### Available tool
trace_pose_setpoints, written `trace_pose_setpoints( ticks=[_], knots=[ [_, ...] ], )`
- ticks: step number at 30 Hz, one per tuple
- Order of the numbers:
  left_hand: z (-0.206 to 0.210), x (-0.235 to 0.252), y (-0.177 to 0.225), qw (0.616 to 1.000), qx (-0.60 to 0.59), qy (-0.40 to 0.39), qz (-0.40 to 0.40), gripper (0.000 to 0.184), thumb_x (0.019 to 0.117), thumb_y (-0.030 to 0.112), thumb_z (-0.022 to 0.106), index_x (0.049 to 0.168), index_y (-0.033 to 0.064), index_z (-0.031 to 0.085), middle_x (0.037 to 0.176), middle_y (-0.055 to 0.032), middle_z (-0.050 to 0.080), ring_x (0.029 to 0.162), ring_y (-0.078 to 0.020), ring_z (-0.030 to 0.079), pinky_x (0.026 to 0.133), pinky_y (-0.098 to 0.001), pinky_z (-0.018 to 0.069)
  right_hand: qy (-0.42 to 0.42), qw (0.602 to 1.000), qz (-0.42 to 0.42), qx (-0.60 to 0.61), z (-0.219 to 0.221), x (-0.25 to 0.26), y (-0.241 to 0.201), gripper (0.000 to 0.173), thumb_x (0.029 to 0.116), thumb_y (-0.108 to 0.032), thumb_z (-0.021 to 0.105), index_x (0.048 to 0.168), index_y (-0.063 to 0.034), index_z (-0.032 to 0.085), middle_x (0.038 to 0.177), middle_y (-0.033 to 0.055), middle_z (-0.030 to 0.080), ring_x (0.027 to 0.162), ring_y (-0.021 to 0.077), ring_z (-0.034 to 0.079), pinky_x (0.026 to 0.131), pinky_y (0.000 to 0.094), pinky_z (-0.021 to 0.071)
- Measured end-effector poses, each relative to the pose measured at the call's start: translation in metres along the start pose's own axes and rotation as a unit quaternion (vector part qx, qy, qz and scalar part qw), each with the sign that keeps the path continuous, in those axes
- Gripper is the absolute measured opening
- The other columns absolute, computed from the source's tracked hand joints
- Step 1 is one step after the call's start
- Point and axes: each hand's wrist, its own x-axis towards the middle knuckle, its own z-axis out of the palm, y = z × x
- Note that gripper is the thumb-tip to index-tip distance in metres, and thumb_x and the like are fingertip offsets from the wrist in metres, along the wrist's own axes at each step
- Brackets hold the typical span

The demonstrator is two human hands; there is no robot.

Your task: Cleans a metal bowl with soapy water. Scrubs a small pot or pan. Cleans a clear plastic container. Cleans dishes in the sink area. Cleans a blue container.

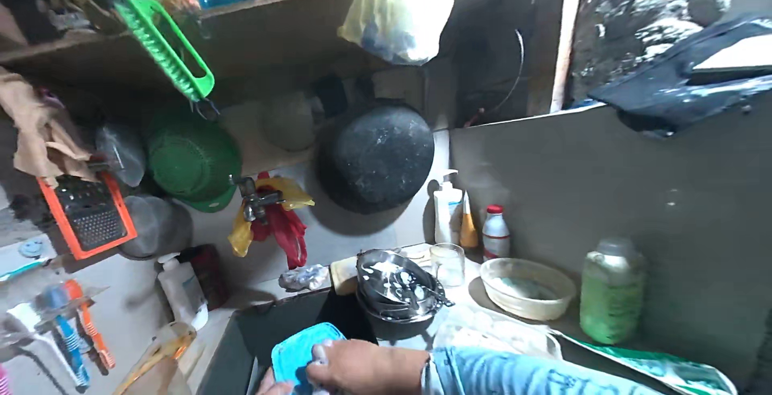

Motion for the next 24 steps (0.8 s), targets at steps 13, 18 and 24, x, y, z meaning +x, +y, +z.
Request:
trace_pose_setpoints(
  ticks=[13,18,24],
  knots=[
    [0.072,-0.024,0.055,0.798,0.584,0.028,0.147,0.034,0.1018,0.022,0.060,0.124,-0.0022,0.067,0.110,-0.0210,0.071,0.105,-0.0317,0.068,0.097,-0.0510,0.0510,0.086,0.992,0.039,-0.087,-0.103,-0.006,0.010,0.042,0.0894,-0.023,0.078,0.126,-0.0076,0.065,0.116,0.0242,0.064,0.109,0.0439,0.063,0.087,0.0633,0.0521],
    [0.087,-0.021,0.030,0.964,0.187,0.140,0.129,0.026,0.1001,-0.004,0.047,0.125,-0.0073,0.054,0.106,-0.0170,0.065,0.092,-0.0206,0.067,0.080,-0.0394,0.0589,0.203,0.971,0.095,0.088,-0.067,0.024,-0.010,0.049,0.0972,-0.048,0.064,0.128,-0.0090,0.065,0.128,0.0233,0.060,0.121,0.0395,0.059,0.100,0.0579,0.0505],
    [0.089,-0.041,0.018,0.989,0.037,0.081,0.120,0.045,0.1016,-0.002,0.045,0.145,-0.0031,0.033,0.109,-0.0210,0.063,0.087,-0.0276,0.071,0.074,-0.0454,0.0626,0.305,0.916,0.210,0.152,-0.053,0.049,0.005,0.039,0.1043,-0.035,0.050,0.120,-0.0061,0.071,0.129,0.0232,0.063,0.128,0.0391,0.056,0.110,0.0541,0.0441]
  ],
)
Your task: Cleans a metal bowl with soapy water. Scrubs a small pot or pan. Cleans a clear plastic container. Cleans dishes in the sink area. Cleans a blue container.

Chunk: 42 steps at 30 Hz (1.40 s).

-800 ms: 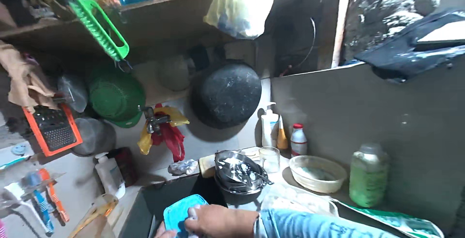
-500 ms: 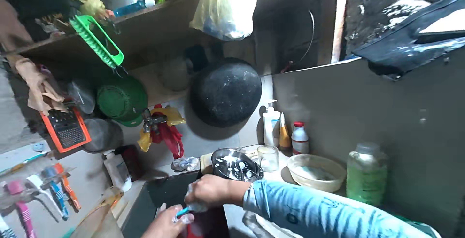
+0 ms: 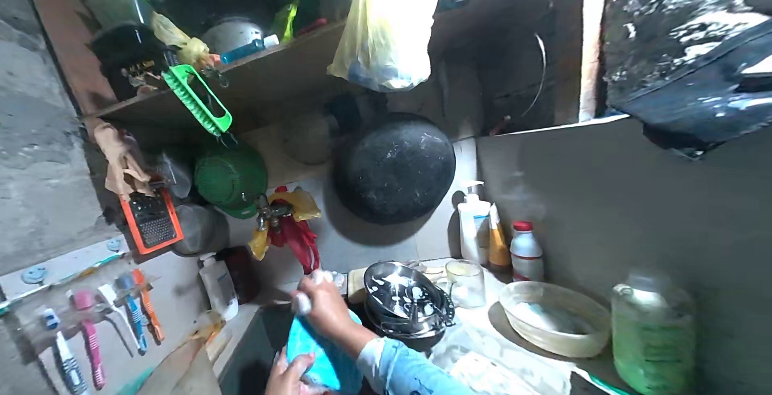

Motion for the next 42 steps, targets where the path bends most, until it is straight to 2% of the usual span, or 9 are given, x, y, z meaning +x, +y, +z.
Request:
trace_pose_setpoints(
  ticks=[4,12,18,22,27,33,35,39,42],
  knots=[
    [-0.002,-0.002,0.008,0.992,-0.110,0.057,0.039,0.039,0.1044,0.002,0.043,0.142,0.0002,0.036,0.109,-0.0203,0.065,0.088,-0.0286,0.072,0.073,-0.0464,0.0627,-0.004,0.988,0.152,0.021,0.002,-0.004,0.003,0.041,0.1078,-0.035,0.045,0.133,-0.0075,0.063,0.135,0.0208,0.061,0.127,0.0348,0.060,0.108,0.0502,0.0482],
    [0.008,0.002,0.000,0.994,-0.058,0.066,0.069,0.037,0.1131,0.028,0.032,0.134,0.0019,0.050,0.107,-0.0057,0.068,0.096,-0.0086,0.068,0.087,-0.0291,0.0578,0.073,0.988,-0.031,0.132,0.055,-0.099,-0.013,0.045,0.0983,-0.005,0.054,0.143,0.0001,0.058,0.155,0.0261,0.046,0.148,0.0385,0.041,0.121,0.0486,0.0379],
    [0.069,-0.042,0.016,0.995,-0.028,-0.061,0.068,0.032,0.1121,0.019,0.035,0.129,-0.0020,0.051,0.106,-0.0092,0.071,0.097,-0.0168,0.072,0.087,-0.0386,0.0618,0.122,0.986,-0.078,0.083,-0.063,-0.072,-0.006,0.044,0.0988,-0.008,0.055,0.143,-0.0074,0.060,0.151,0.0210,0.053,0.145,0.0361,0.045,0.118,0.0527,0.0400],
    [0.104,-0.062,0.022,0.981,0.010,-0.165,0.102,0.023,0.1058,0.007,0.047,0.125,-0.0040,0.053,0.100,-0.0074,0.073,0.091,-0.0152,0.074,0.085,-0.0351,0.0633,0.191,0.976,-0.077,0.074,-0.163,-0.073,0.017,0.033,0.1039,-0.012,0.048,0.131,-0.0054,0.066,0.124,0.0150,0.068,0.114,0.0261,0.066,0.097,0.0492,0.0540],
    [0.146,-0.056,-0.002,0.872,0.213,-0.326,0.296,0.031,0.0973,0.004,0.059,0.125,-0.0099,0.062,0.115,-0.0106,0.071,0.105,-0.0082,0.068,0.095,-0.0262,0.0558,0.218,0.969,0.063,0.095,-0.251,-0.107,0.062,0.031,0.1069,-0.030,0.054,0.127,-0.0093,0.066,0.110,0.0083,0.071,0.095,0.0185,0.070,0.086,0.0462,0.0584],
    [0.173,-0.039,-0.054,0.625,0.481,-0.428,0.442,0.069,0.0768,-0.015,0.067,0.134,0.0228,0.069,0.129,-0.0149,0.068,0.123,-0.0351,0.063,0.109,-0.0536,0.0456,0.198,0.963,0.161,0.089,-0.283,-0.156,0.071,0.024,0.1067,-0.026,0.057,0.121,-0.0125,0.069,0.093,0.0044,0.071,0.072,0.0149,0.065,0.064,0.0348,0.0556],
    [0.168,-0.033,-0.065,0.633,0.505,-0.416,0.413,0.059,0.0818,-0.008,0.067,0.133,0.0211,0.070,0.132,-0.0165,0.066,0.127,-0.0361,0.060,0.112,-0.0571,0.0410,0.156,0.971,0.171,0.059,-0.285,-0.166,0.071,0.021,0.1065,-0.024,0.057,0.120,-0.0133,0.070,0.094,0.0034,0.072,0.075,0.0154,0.067,0.067,0.0367,0.0563],
    [0.164,-0.032,-0.057,0.647,0.556,-0.465,0.236,0.054,0.1003,0.047,0.061,0.144,0.0157,0.060,0.156,-0.0174,0.046,0.149,-0.0364,0.036,0.123,-0.0647,0.0161,0.112,0.979,0.164,0.049,-0.278,-0.176,0.069,0.019,0.1049,-0.023,0.058,0.116,-0.0142,0.071,0.090,0.0007,0.073,0.074,0.0127,0.068,0.067,0.0324,0.0572],
    [0.164,-0.034,-0.053,0.664,0.533,-0.478,0.216,0.056,0.1002,0.050,0.060,0.139,0.0103,0.063,0.152,-0.0200,0.050,0.148,-0.0377,0.038,0.123,-0.0651,0.0122,0.082,0.988,0.125,0.049,-0.263,-0.175,0.078,0.022,0.1003,-0.028,0.059,0.113,-0.0167,0.072,0.091,-0.0014,0.074,0.078,0.0122,0.071,0.071,0.0330,0.0601]
  ],
)
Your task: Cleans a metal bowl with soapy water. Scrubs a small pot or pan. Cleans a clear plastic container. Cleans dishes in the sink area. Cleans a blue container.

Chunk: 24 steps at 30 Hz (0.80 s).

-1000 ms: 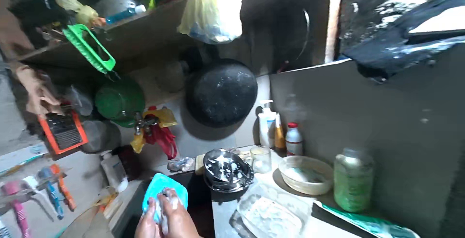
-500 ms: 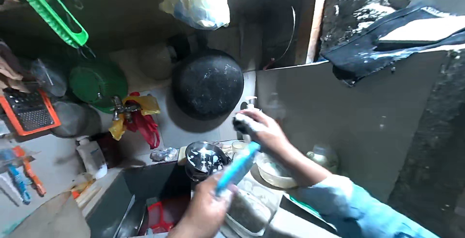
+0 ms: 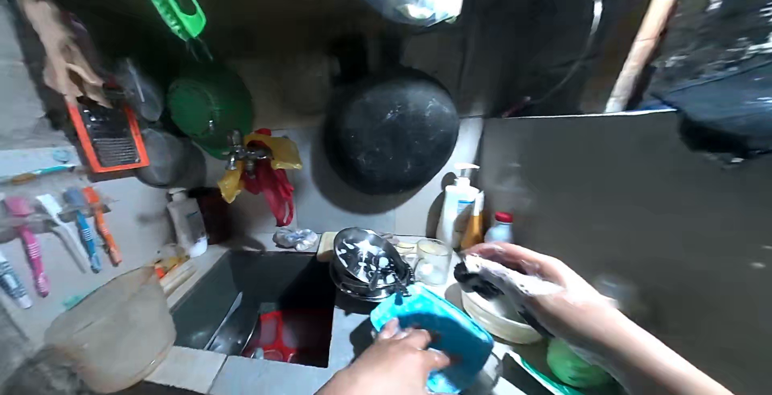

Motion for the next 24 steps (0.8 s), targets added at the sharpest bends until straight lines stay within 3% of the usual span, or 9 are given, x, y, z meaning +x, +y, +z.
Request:
trace_pose_setpoints(
  ticks=[2,4,8,10,12,19,22,23,24],
  knots=[
    [-0.004,-0.003,0.001,0.999,-0.015,0.027,0.020,0.050,0.1002,0.041,0.063,0.139,0.0093,0.063,0.149,-0.0204,0.053,0.145,-0.0379,0.042,0.123,-0.0655,0.0141,-0.011,0.999,-0.042,-0.032,0.010,0.003,0.010,0.026,0.0973,-0.033,0.060,0.115,-0.0182,0.073,0.096,-0.0031,0.075,0.085,0.0109,0.072,0.077,0.0358,0.0620],
    [-0.014,-0.012,0.002,0.997,-0.028,0.063,0.040,0.044,0.0991,0.029,0.067,0.138,0.0088,0.064,0.146,-0.0201,0.055,0.143,-0.0366,0.046,0.122,-0.0641,0.0205,-0.035,0.996,-0.066,-0.055,0.016,0.002,0.011,0.030,0.0977,-0.028,0.060,0.119,-0.0111,0.071,0.104,0.0027,0.074,0.090,0.0128,0.072,0.081,0.0392,0.0612],
    [-0.056,-0.046,-0.001,0.980,-0.139,0.133,0.054,0.032,0.1020,0.013,0.061,0.130,-0.0003,0.067,0.128,-0.0195,0.068,0.119,-0.0267,0.066,0.105,-0.0432,0.0504,-0.108,0.990,-0.088,-0.022,0.019,0.006,0.001,0.033,0.1018,-0.010,0.054,0.124,0.0136,0.060,0.107,0.0193,0.069,0.093,0.0122,0.067,0.086,0.0330,0.0571],
    [-0.076,-0.069,-0.005,0.985,-0.079,0.148,-0.041,0.033,0.1053,0.020,0.057,0.132,0.0042,0.067,0.126,-0.0146,0.070,0.114,-0.0229,0.068,0.102,-0.0425,0.0523,-0.116,0.990,-0.080,0.015,0.028,0.010,-0.006,0.030,0.1009,-0.005,0.050,0.120,0.0182,0.056,0.099,0.0120,0.066,0.085,0.0031,0.063,0.079,0.0241,0.0557],
    [-0.091,-0.090,-0.013,0.972,0.085,0.137,-0.174,0.036,0.1057,0.031,0.055,0.136,0.0145,0.066,0.129,-0.0103,0.069,0.120,-0.0265,0.065,0.104,-0.0515,0.0475,-0.125,0.990,-0.058,0.027,0.035,0.012,-0.019,0.029,0.1006,-0.002,0.047,0.119,0.0193,0.053,0.095,0.0076,0.064,0.081,-0.0023,0.061,0.076,0.0193,0.0544],
    [-0.154,-0.220,-0.037,0.853,0.163,0.322,-0.377,0.037,0.1031,0.040,0.061,0.136,0.0248,0.067,0.129,-0.0009,0.069,0.114,-0.0199,0.068,0.097,-0.0521,0.0547,-0.095,0.994,-0.007,-0.054,0.046,0.014,-0.050,0.027,0.1014,0.007,0.043,0.120,0.0231,0.053,0.101,0.0240,0.064,0.087,0.0116,0.062,0.082,0.0269,0.0533],
    [-0.155,-0.291,-0.055,0.798,0.239,0.360,-0.421,0.038,0.0999,0.039,0.066,0.135,0.0242,0.067,0.120,-0.0042,0.072,0.107,-0.0265,0.070,0.090,-0.0608,0.0550,-0.047,0.990,0.011,-0.129,0.070,-0.003,-0.107,0.019,0.0987,0.014,0.045,0.108,0.0262,0.056,0.089,0.0268,0.063,0.080,0.0152,0.063,0.076,0.0203,0.0519],
    [-0.152,-0.311,-0.063,0.786,0.264,0.365,-0.424,0.039,0.0977,0.038,0.069,0.134,0.0227,0.068,0.117,-0.0057,0.073,0.104,-0.0289,0.071,0.087,-0.0635,0.0548,-0.025,0.975,0.075,-0.206,0.098,-0.011,-0.162,0.019,0.0968,0.016,0.044,0.107,0.0275,0.056,0.092,0.0297,0.062,0.082,0.0190,0.061,0.079,0.0210,0.0494],
    [-0.147,-0.328,-0.070,0.782,0.274,0.361,-0.429,0.041,0.0956,0.036,0.072,0.133,0.0204,0.069,0.116,-0.0084,0.073,0.104,-0.0321,0.070,0.086,-0.0657,0.0538,0.002,0.934,0.214,-0.288,0.143,-0.017,-0.242,0.026,0.0986,0.018,0.043,0.119,0.0271,0.057,0.112,0.0347,0.066,0.100,0.0273,0.063,0.096,0.0279,0.0449]
  ],
)
